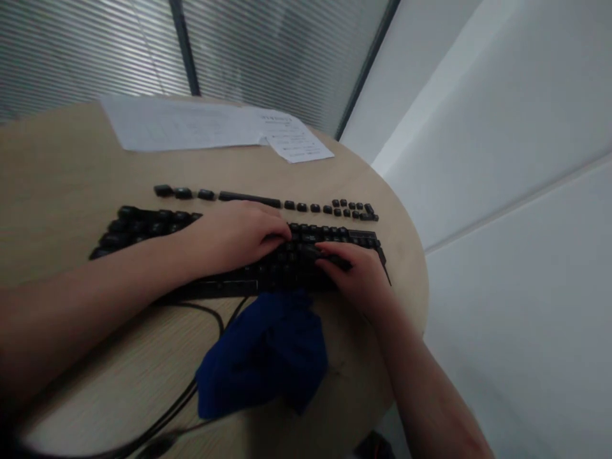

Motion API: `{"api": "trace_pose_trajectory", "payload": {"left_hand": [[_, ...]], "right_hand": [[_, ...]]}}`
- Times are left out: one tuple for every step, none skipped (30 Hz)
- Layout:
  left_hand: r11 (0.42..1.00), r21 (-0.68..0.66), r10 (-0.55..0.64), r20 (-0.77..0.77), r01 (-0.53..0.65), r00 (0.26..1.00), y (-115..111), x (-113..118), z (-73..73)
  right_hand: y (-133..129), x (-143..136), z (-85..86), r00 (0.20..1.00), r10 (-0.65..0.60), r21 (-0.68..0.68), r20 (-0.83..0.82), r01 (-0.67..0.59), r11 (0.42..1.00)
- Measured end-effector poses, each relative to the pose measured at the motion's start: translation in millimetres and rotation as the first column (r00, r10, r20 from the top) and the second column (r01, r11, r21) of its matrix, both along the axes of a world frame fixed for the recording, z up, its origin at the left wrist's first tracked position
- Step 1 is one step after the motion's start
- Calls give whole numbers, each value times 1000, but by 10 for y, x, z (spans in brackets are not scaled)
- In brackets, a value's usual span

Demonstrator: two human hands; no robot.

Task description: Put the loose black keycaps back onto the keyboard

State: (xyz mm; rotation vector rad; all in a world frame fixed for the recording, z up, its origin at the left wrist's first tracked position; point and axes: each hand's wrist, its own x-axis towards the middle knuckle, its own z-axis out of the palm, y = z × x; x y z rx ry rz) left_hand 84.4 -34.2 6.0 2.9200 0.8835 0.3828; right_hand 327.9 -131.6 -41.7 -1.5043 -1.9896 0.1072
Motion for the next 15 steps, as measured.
{"api": "trace_pose_trajectory", "payload": {"left_hand": [[1000,-5,-20,-15,20,1000,-7,14,-6],[999,-11,-35,-21,34,999,-9,24,-14],[999,-19,-47,-20,46,999,-5,31,-23],[998,-27,-55,-15,54,998,4,32,-32],[998,-35,-58,-9,58,998,17,30,-40],[997,-40,-59,-6,59,998,29,25,-46],[997,-43,-62,-5,62,998,40,19,-50],[997,-43,-69,-6,69,998,47,14,-53],[996,-40,-78,-7,78,997,50,10,-54],[995,-34,-91,-9,90,996,48,8,-55],[994,-30,-107,-9,106,994,43,8,-57],[992,-27,-125,-6,125,992,35,10,-59],[990,-28,-141,-3,141,990,26,14,-63],[987,-33,-156,0,156,988,18,17,-68],[985,-37,-169,2,168,986,11,21,-73]], "right_hand": [[-7,-3,1,1000,0,-9,8,0,1000],[-13,-6,3,1000,0,-17,16,0,1000],[-17,-9,5,1000,-1,-20,18,2,1000],[-20,-12,6,1000,-1,-18,15,1,1000],[-21,-14,7,1000,1,-13,10,-1,1000],[-21,-16,7,1000,5,-7,4,-5,1000],[-20,-18,6,1000,12,-2,-1,-12,1000],[-18,-20,4,1000,22,2,-4,-22,1000],[-15,-21,1,999,31,9,-6,-31,999],[-12,-21,-1,999,41,18,-6,-40,999],[-9,-21,-4,999,50,29,-4,-49,998],[-7,-20,-5,998,57,38,0,-57,998],[-7,-18,-5,998,62,44,7,-62,997],[-7,-16,-4,998,61,48,16,-62,997],[-8,-15,-1,998,59,47,25,-60,997]]}}
